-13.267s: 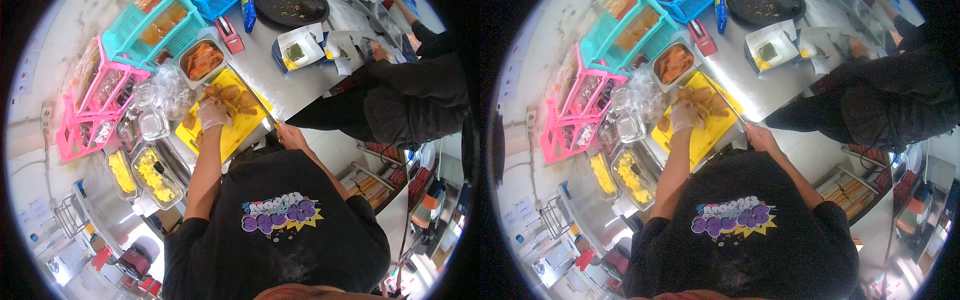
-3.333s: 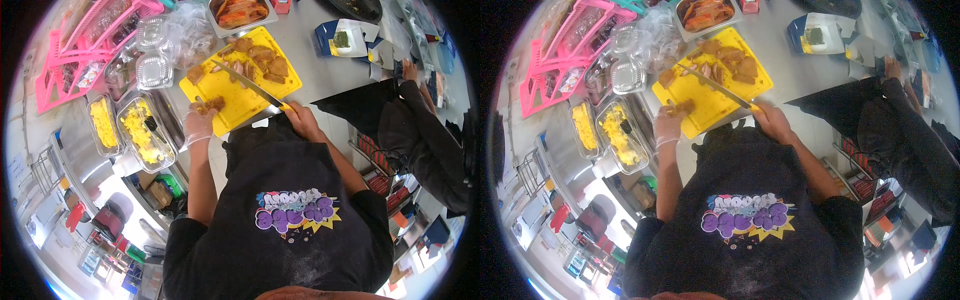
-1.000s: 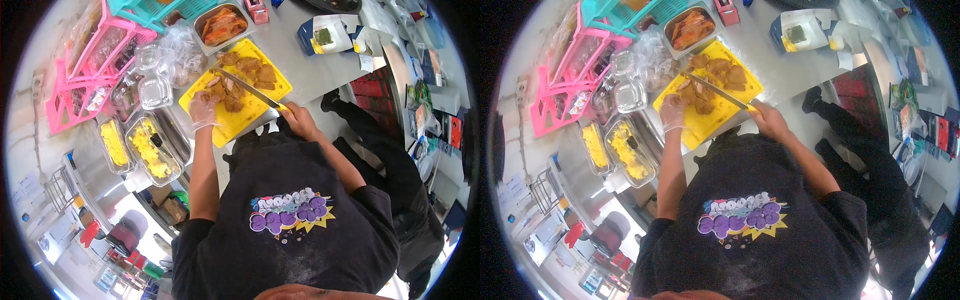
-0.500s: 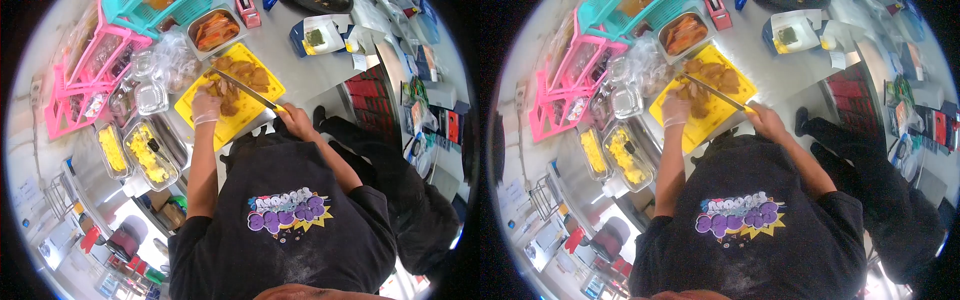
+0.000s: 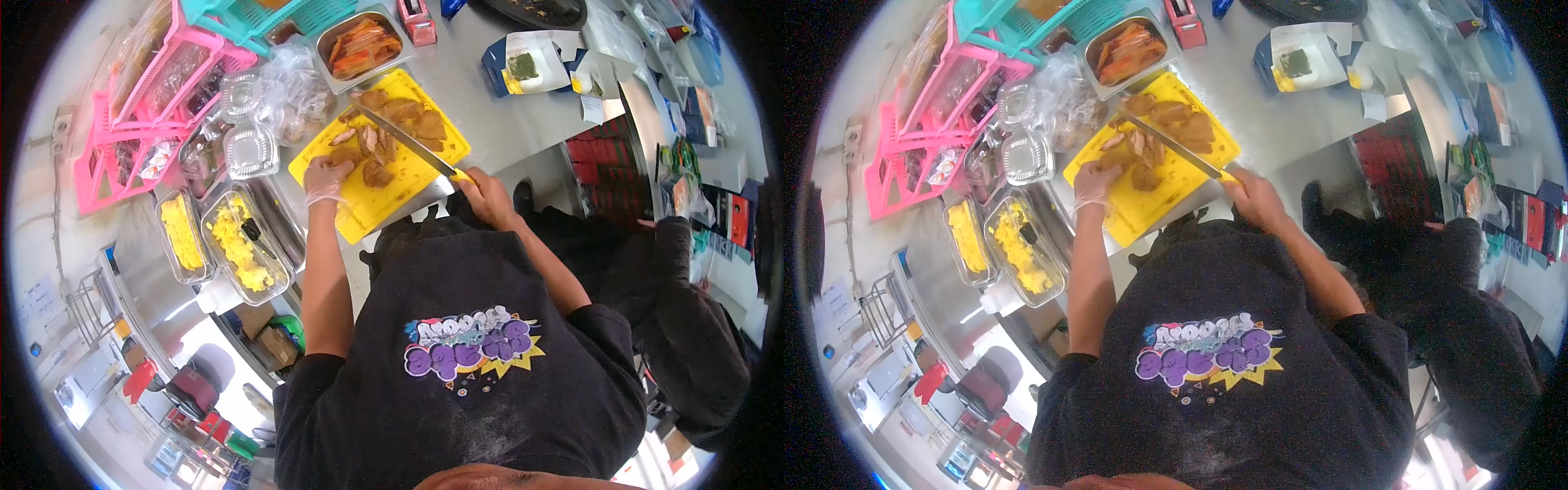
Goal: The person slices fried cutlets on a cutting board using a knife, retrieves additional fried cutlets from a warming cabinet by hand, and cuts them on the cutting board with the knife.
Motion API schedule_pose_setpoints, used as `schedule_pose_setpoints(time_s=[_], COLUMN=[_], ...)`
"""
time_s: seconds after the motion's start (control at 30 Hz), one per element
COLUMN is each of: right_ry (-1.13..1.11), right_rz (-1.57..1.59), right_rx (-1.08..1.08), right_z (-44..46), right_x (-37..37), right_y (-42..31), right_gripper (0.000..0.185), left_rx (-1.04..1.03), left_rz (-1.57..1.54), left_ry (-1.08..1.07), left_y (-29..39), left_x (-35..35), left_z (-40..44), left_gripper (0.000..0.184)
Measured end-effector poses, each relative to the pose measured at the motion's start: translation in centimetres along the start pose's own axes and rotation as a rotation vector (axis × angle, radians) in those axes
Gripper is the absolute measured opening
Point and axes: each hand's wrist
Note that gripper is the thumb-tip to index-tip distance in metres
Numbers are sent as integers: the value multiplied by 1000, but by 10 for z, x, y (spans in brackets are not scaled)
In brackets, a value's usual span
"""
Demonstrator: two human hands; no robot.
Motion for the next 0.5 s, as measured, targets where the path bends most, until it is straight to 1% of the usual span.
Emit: schedule_pose_setpoints(time_s=[0.03, 0.1, 0.2, 0.23, 0.3, 0.33, 0.43, 0.5], right_ry=[-10, -27, 36, 21, -11, -6, -4, -9], right_rz=[-7, -21, 26, 17, 0, 1, 9, 21], right_rx=[4, 8, 76, 48, -8, -19, -40, -36], right_z=[1, 1, -1, -1, -1, -1, 0, 1], right_x=[-1, -2, -5, -4, -2, -2, -5, -5], right_y=[2, 4, 3, 2, 3, 6, 13, 11], right_gripper=[38, 38, 28, 31, 39, 38, 37, 37], left_rx=[-50, -57, -49, -45, 96, 169, -15, 103], left_rz=[65, -38, -239, -314, -707, -903, -1159, -1320], left_ry=[-4, -30, -70, -85, -170, -212, -248, -339], left_y=[2, -4, -19, -25, -20, -15, 20, 25], left_x=[-1, -3, -1, 0, 11, 18, 33, 41], left_z=[-1, 0, 0, -1, -13, -20, -52, -56], left_gripper=[52, 50, 43, 40, 38, 38, 28, 21])
Point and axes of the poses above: each hand's wrist, its own z-axis towards the middle knuckle, its own x-axis out of the back of the hand, y = z × x, and after that the axes turned 10 degrees about y, right-handed
